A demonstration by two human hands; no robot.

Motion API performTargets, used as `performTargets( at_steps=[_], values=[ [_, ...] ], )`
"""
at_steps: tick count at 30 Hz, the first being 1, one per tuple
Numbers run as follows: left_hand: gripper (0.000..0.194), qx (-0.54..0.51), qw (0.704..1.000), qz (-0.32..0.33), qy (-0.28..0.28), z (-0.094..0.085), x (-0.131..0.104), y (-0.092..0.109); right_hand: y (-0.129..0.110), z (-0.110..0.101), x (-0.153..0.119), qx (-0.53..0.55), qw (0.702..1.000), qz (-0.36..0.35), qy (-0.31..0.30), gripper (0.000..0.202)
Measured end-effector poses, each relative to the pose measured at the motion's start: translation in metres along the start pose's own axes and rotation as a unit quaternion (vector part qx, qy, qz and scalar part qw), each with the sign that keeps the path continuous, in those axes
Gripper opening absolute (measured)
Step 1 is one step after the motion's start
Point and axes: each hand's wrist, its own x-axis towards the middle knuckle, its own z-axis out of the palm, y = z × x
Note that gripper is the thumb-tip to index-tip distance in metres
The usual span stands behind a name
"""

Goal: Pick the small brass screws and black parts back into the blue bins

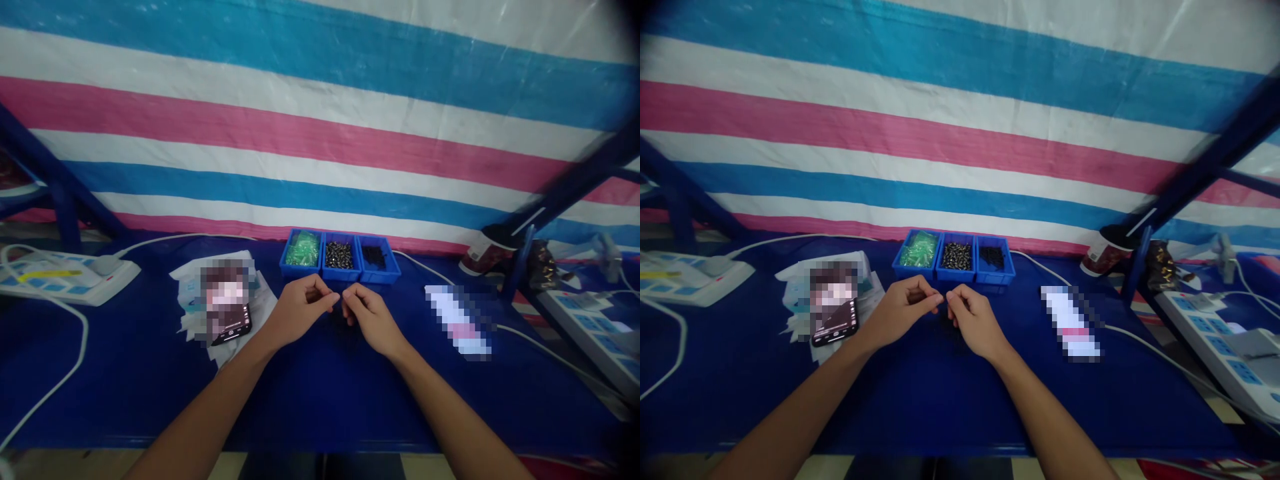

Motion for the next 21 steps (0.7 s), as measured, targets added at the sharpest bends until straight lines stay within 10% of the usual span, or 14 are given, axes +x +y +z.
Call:
performTargets(
  at_steps=[7, 14, 21],
  values=[
    [0.023, 0.209, 0.978, 0.000, 0.017, -0.015, 0.002, -0.001, 0.020, -0.016, 0.015, 0.121, 0.951, 0.118, 0.258, 0.038],
    [0.023, 0.345, 0.927, 0.018, -0.145, -0.024, -0.001, -0.020, 0.015, -0.005, 0.011, -0.020, 0.987, 0.072, 0.145, 0.031],
    [0.013, 0.334, 0.924, 0.046, -0.183, -0.023, -0.001, -0.020, 0.015, -0.016, 0.013, -0.053, 0.988, 0.051, 0.137, 0.029]
  ],
)
